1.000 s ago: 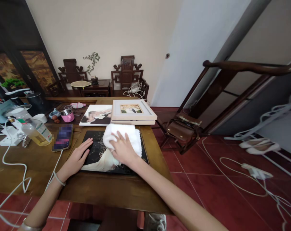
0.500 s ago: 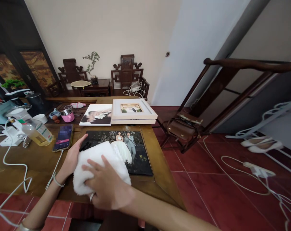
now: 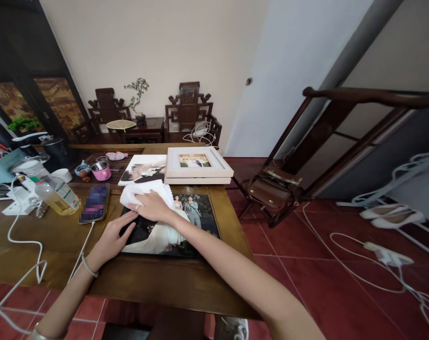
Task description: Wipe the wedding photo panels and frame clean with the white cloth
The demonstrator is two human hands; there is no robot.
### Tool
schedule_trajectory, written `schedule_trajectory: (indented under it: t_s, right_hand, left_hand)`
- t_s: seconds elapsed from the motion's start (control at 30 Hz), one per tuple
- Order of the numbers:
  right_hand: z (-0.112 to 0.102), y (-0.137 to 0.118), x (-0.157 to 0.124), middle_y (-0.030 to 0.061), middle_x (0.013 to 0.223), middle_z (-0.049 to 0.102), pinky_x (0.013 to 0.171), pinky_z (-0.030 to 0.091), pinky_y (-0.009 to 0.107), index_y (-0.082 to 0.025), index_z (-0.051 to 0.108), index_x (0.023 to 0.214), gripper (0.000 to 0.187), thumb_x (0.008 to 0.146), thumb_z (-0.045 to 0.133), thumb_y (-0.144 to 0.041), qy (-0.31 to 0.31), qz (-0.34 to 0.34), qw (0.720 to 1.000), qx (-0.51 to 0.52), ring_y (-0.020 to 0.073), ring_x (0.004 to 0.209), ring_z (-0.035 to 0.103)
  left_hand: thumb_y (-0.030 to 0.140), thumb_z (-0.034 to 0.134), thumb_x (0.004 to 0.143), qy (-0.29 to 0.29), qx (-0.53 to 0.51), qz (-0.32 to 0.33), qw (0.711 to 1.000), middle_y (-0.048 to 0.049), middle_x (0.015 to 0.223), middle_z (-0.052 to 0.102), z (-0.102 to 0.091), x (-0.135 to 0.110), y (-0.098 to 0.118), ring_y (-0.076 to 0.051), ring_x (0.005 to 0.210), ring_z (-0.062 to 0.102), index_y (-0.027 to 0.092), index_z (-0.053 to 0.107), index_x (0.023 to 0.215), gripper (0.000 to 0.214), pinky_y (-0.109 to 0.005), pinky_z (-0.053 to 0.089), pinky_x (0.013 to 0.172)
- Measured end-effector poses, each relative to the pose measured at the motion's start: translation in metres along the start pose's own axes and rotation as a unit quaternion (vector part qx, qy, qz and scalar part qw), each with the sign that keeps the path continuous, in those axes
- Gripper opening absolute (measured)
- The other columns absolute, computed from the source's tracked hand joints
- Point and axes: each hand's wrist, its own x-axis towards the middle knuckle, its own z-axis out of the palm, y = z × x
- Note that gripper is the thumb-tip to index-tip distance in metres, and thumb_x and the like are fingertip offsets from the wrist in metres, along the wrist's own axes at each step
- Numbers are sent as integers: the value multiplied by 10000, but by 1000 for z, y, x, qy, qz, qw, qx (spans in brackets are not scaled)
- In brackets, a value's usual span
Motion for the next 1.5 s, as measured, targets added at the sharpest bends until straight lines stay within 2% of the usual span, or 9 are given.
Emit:
schedule_trajectory:
  t_s: [0.23, 0.43, 0.6, 0.73, 0.87, 1.03, 1.2, 1.33, 1.5]
  right_hand:
    - [-19, 46, -49, 67, 1403, 454, 1068, 286, 421, -195, 569, 1230, 506, 909, 356, -523, 15, 82, 997, 3, 300, 1322, 343]
    - [-42, 90, -109, 174, 1313, 528, 1094, 204, 527, -120, 609, 1094, 371, 917, 347, -314, 70, 162, 983, -54, 318, 1317, 348]
    - [-27, 42, -162, 158, 1407, 426, 1128, 130, 532, -154, 623, 796, 177, 788, 447, -134, 53, 56, 990, -119, 283, 1370, 245]
    - [-21, -18, -194, 63, 1412, 440, 1150, 103, 502, -194, 601, 704, 180, 645, 495, -61, -38, -27, 998, -50, 248, 1377, 233]
    - [-25, -23, -190, 30, 1394, 468, 1154, 163, 434, -199, 621, 761, 109, 773, 522, -157, -84, -53, 995, -7, 225, 1360, 282]
    - [-34, 45, -143, 80, 1374, 488, 1077, 310, 459, -185, 635, 920, 263, 911, 426, -344, 15, 62, 994, -91, 288, 1331, 332]
    - [-42, 94, -106, 137, 1204, 617, 1069, 298, 468, -161, 620, 974, 297, 929, 381, -332, 80, 113, 978, -156, 286, 1231, 474]
    - [-33, 77, -125, 197, 1325, 510, 1095, 207, 530, -121, 629, 903, 228, 883, 427, -226, 77, 83, 981, -159, 300, 1343, 305]
    - [-27, 6, -190, 87, 1440, 388, 1105, 179, 582, -186, 643, 820, 241, 683, 487, -63, -16, 60, 990, -126, 298, 1378, 214]
  left_hand:
    - [234, 416, 917, -3, -23, -1, 1000, -99, 1302, 560, -2, 2, 1, -222, 1245, 485, 143, 571, 1231, 362, -430, 384, 1061]
    - [245, 414, 915, -5, -21, -14, 1000, -93, 1335, 529, -1, 1, 2, -215, 1270, 456, 161, 541, 1263, 380, -436, 364, 1075]
    - [252, 406, 917, -2, -23, -15, 1000, -99, 1390, 467, 0, 1, 1, -221, 1327, 371, 167, 493, 1307, 409, -453, 325, 1093]
    - [269, 401, 920, -11, -13, -21, 1000, -130, 1385, 467, 1, 1, -1, -226, 1321, 381, 123, 502, 1295, 415, -445, 318, 1097]
    - [277, 392, 925, -22, -9, -20, 1000, -138, 1384, 467, 0, 1, -2, -221, 1322, 380, 105, 510, 1285, 416, -439, 318, 1097]
    - [279, 405, 921, -17, -18, -19, 1000, -113, 1376, 482, -2, 2, 0, -226, 1312, 397, 155, 542, 1258, 384, -457, 331, 1086]
    - [289, 418, 916, -10, -27, -23, 999, -112, 1371, 489, -2, 2, 0, -227, 1309, 400, 157, 552, 1248, 381, -447, 324, 1092]
    - [284, 414, 917, -11, -21, -23, 999, -102, 1379, 480, -2, 2, -2, -221, 1314, 392, 175, 523, 1278, 393, -455, 320, 1093]
    - [291, 423, 913, -12, -23, -22, 999, -103, 1379, 481, -2, 2, -2, -231, 1306, 405, 175, 521, 1281, 398, -464, 327, 1088]
